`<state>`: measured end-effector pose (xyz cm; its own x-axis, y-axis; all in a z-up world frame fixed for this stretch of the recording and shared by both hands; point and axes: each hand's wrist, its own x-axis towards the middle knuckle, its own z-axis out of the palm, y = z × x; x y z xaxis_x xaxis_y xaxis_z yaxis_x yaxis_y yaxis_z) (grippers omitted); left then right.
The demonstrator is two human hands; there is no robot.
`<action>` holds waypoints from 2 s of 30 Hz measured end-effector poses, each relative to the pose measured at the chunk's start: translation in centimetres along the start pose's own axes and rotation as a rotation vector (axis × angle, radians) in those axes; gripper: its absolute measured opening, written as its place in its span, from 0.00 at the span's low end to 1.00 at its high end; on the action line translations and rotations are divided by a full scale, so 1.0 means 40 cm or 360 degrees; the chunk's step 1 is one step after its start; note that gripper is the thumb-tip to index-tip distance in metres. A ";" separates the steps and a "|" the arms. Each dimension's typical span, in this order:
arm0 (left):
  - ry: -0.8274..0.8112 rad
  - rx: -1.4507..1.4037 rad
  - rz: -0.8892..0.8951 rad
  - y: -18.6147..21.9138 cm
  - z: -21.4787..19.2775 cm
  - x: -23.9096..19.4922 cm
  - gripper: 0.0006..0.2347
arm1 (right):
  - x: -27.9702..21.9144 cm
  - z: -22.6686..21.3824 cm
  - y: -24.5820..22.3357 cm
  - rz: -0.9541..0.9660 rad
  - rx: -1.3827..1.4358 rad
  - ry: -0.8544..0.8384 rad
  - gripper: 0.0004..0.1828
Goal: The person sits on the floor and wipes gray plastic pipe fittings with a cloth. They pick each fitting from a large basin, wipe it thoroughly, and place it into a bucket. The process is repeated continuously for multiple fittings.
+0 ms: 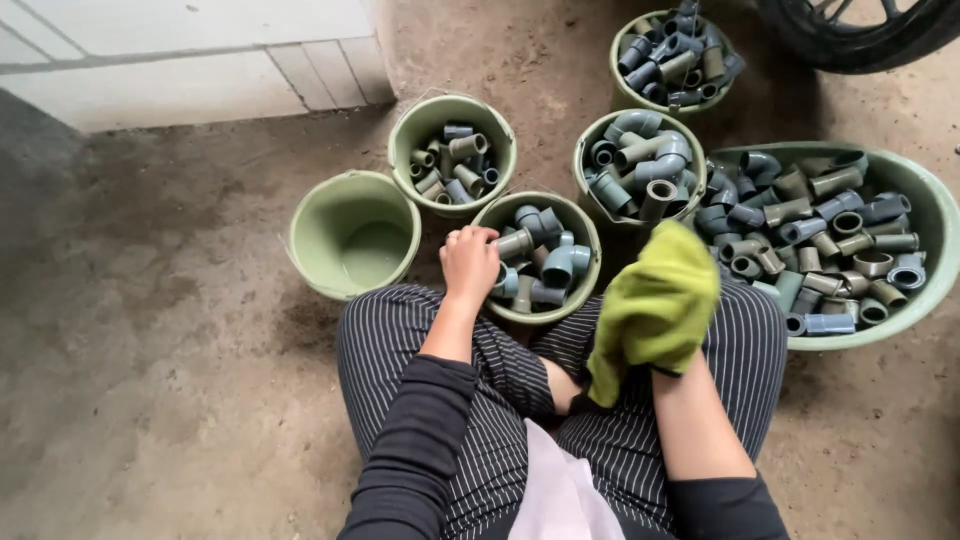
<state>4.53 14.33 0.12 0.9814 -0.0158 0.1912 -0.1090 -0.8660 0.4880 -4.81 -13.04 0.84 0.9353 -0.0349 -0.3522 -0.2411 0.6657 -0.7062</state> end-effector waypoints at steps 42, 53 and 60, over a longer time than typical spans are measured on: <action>-0.0217 -0.2605 -0.1106 0.158 0.060 -0.097 0.17 | 0.071 0.174 0.172 -0.0857 -0.1243 0.0115 0.36; -0.0507 -0.2528 -0.0202 0.223 -0.041 -0.076 0.20 | 0.084 0.146 0.164 -0.0491 -0.0920 0.0396 0.16; -0.0344 -0.1499 -0.0032 0.208 -0.038 -0.062 0.17 | 0.085 0.154 0.170 -0.0432 -0.0860 0.0376 0.17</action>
<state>0.93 7.95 5.00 0.9821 -0.1784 0.0603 -0.0813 -0.1128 0.9903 -1.67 -4.04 -1.38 0.9140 -0.3531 -0.1999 -0.1583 0.1433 -0.9769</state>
